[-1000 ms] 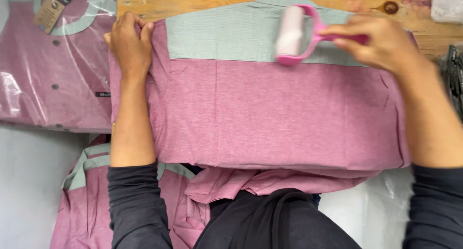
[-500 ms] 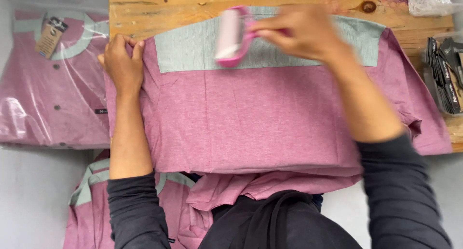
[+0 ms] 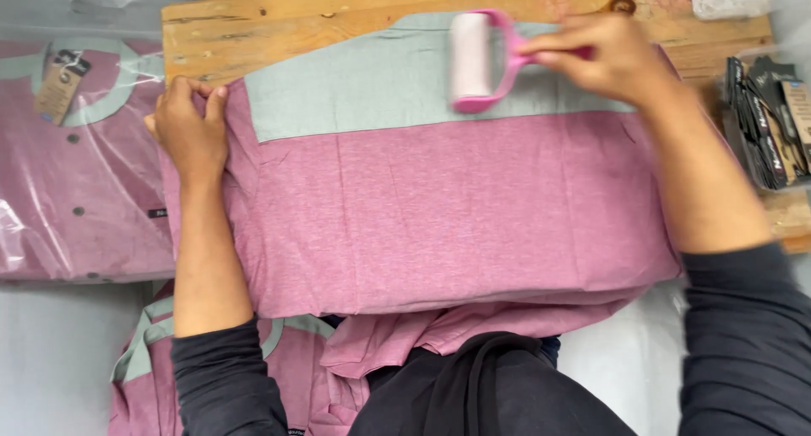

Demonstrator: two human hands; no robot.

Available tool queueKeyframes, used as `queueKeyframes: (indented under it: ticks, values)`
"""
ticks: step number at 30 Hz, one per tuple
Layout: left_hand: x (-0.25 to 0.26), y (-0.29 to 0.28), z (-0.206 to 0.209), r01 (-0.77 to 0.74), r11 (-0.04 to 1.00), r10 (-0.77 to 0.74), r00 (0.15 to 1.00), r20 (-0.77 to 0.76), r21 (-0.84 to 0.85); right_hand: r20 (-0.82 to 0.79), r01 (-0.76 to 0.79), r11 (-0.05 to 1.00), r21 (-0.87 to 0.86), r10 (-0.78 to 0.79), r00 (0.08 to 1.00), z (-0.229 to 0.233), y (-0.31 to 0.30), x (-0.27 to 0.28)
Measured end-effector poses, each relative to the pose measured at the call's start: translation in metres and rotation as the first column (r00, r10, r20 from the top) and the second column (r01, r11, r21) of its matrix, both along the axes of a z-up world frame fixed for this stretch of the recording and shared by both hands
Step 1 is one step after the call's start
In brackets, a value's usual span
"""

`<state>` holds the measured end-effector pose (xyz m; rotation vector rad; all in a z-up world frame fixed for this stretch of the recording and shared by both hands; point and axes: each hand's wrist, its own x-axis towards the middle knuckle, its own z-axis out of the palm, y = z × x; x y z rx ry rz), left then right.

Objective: The person uses a pink lint roller to remove lint from a pink shirt with light green trim. They roll the sleeve, the back, and the front of the shirt on a wooden table, then fold the shirt and continue rolling the main body.

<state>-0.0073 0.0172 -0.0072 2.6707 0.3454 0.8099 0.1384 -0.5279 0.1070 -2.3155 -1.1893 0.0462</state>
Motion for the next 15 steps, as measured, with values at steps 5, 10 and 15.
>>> queueKeyframes:
  ticks: [5,10,15]
  values:
    - [-0.001,0.002,-0.002,0.017,1.0,-0.018,1.0,0.02,0.022,0.055,0.361,0.916,-0.178,-0.357,0.932,0.037,-0.121,-0.051]
    - [0.0,0.002,-0.003,0.0,1.0,0.0,1.0,0.007,0.005,-0.043,0.459,0.867,-0.194,-0.475,0.879,0.034,-0.155,-0.097]
    - [0.003,0.004,-0.006,-0.008,0.999,0.008,1.0,0.013,0.033,0.109,0.48,0.653,-0.586,-0.523,0.845,0.061,-0.034,-0.151]
